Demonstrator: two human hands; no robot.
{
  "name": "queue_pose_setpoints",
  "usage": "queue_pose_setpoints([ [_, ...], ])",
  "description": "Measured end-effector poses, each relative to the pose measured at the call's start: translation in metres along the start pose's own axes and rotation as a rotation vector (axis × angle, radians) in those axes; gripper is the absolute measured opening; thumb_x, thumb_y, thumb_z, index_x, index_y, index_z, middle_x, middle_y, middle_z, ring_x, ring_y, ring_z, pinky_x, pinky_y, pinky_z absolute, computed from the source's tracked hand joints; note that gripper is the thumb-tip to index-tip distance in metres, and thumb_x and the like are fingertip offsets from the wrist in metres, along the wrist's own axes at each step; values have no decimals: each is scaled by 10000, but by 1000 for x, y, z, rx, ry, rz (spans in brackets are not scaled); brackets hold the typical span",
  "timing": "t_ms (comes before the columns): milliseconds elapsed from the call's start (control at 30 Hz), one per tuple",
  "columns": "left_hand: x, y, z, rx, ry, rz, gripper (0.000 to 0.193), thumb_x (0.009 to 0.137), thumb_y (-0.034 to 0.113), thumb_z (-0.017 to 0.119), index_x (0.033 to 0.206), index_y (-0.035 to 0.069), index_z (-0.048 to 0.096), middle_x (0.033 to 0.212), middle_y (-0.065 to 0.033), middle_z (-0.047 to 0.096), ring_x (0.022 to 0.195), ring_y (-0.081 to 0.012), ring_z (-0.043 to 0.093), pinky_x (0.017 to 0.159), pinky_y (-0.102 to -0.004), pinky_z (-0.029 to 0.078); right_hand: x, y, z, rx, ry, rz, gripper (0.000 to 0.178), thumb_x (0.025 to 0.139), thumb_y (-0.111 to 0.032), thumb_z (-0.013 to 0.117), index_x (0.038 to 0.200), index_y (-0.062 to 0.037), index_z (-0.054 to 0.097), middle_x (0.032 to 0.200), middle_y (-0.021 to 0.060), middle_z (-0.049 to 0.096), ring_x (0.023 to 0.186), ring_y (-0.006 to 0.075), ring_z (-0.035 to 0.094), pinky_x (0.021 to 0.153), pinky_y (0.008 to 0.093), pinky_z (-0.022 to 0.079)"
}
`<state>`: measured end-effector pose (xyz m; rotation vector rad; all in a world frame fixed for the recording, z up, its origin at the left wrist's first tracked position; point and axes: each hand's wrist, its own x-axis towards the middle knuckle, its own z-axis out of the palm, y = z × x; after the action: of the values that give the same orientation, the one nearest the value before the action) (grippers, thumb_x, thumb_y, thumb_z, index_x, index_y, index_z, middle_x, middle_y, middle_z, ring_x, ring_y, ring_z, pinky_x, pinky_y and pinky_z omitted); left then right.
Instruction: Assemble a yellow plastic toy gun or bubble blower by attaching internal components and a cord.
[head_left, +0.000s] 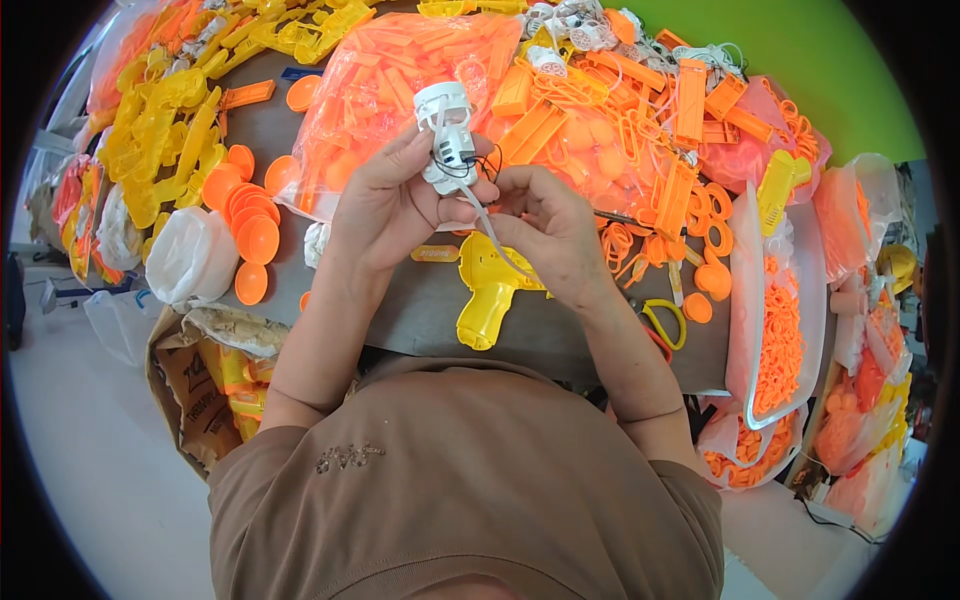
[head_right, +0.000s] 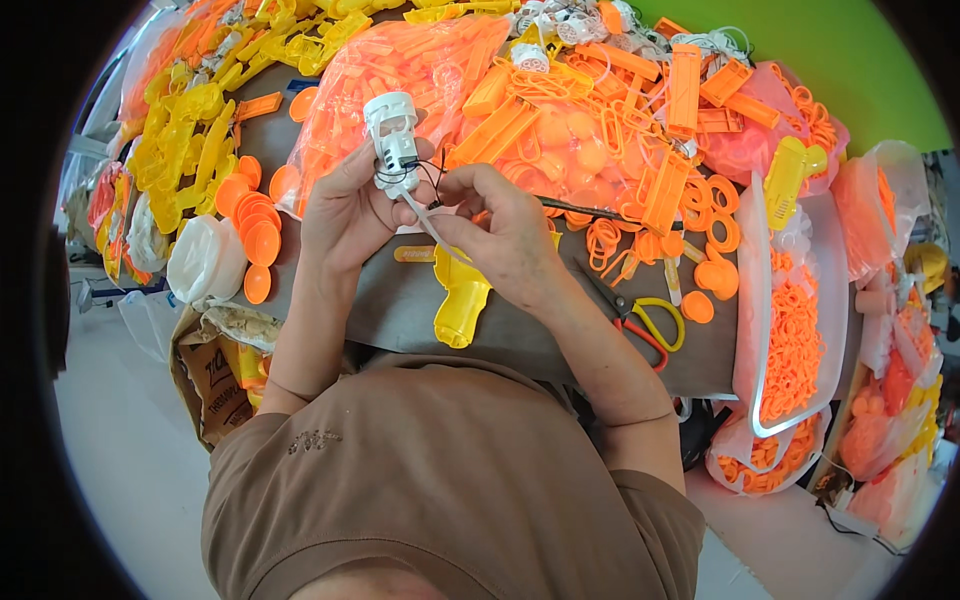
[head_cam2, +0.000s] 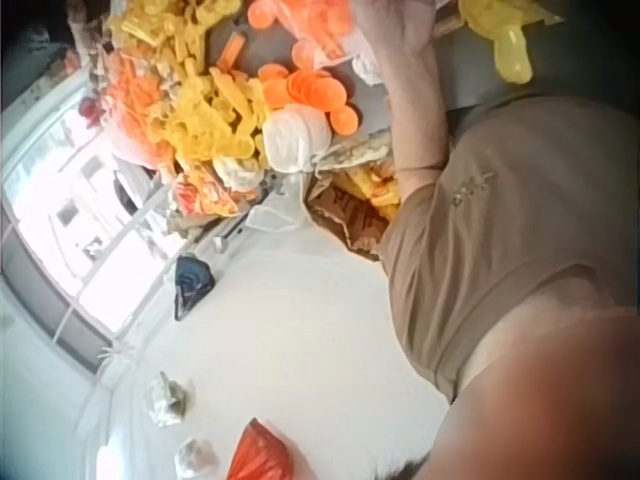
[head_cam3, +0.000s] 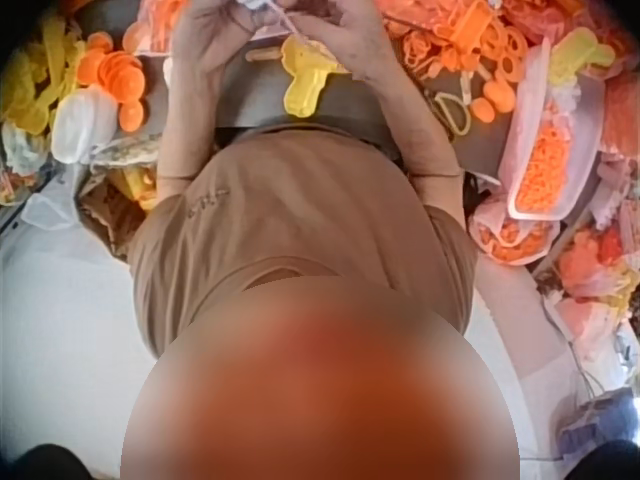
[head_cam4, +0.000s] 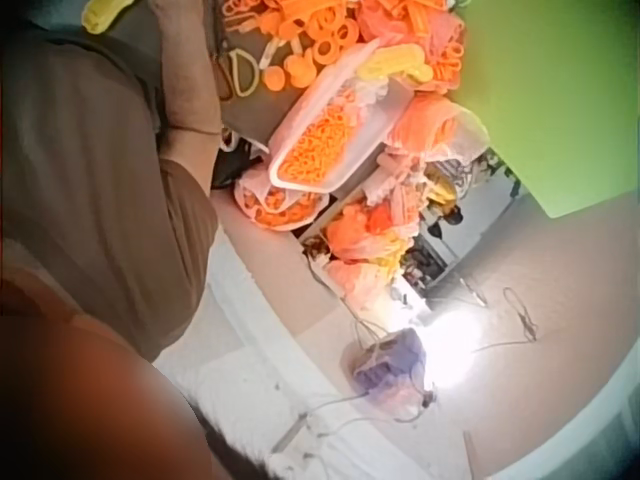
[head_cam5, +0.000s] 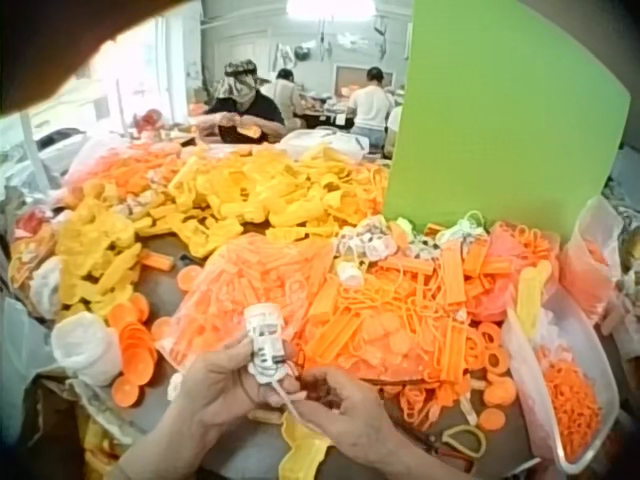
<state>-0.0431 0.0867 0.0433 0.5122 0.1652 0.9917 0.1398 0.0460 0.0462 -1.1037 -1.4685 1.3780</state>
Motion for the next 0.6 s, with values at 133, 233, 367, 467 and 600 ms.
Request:
queue_pose_setpoints([
  [133, -1, 0, -8, -109, 24, -60, 405, 972, 268, 384, 1232, -42, 405, 1168, -239, 542, 864, -355, 645, 635, -367, 586, 0, 0, 20, 263, 106, -107, 295, 805, -28, 644, 1053, 4, 487, 889, 68, 590, 777, 103, 578, 658, 231, 471],
  [233, -2, -2, -9, -131, -15, -66, 412, 970, 282, 396, 1244, -24, 407, 1183, -236, 538, 812, -325, 651, 623, -367, 573, -1, -5, 23, 353, 135, -104, 326, 796, 15, 637, 1074, -2, 469, 883, 64, 588, 762, 90, 573, 608, 207, 449],
  [367, -4, 1, -5, -170, 21, -69, 396, 966, 270, 407, 1250, -6, 416, 1188, -234, 541, 771, -296, 650, 635, -365, 560, -5, -4, 22, 293, 157, -120, 332, 793, 24, 637, 1078, -9, 471, 864, 57, 589, 712, 64, 548, 533, 177, 403],
  [467, -2, 6, -12, -196, -38, -89, 378, 964, 248, 410, 1251, 2, 420, 1185, -232, 547, 773, -285, 653, 674, -362, 558, -8, -11, 18, 270, 186, -134, 331, 794, 31, 632, 1085, -5, 480, 844, 53, 589, 693, 62, 537, 534, 175, 405],
  [600, -1, 5, -7, -165, 18, -86, 372, 961, 233, 416, 1252, 1, 417, 1182, -231, 550, 765, -277, 653, 683, -351, 556, -9, -15, 9, 294, 178, -87, 333, 789, 42, 630, 1092, 6, 498, 833, 55, 589, 687, 64, 537, 532, 178, 414],
])
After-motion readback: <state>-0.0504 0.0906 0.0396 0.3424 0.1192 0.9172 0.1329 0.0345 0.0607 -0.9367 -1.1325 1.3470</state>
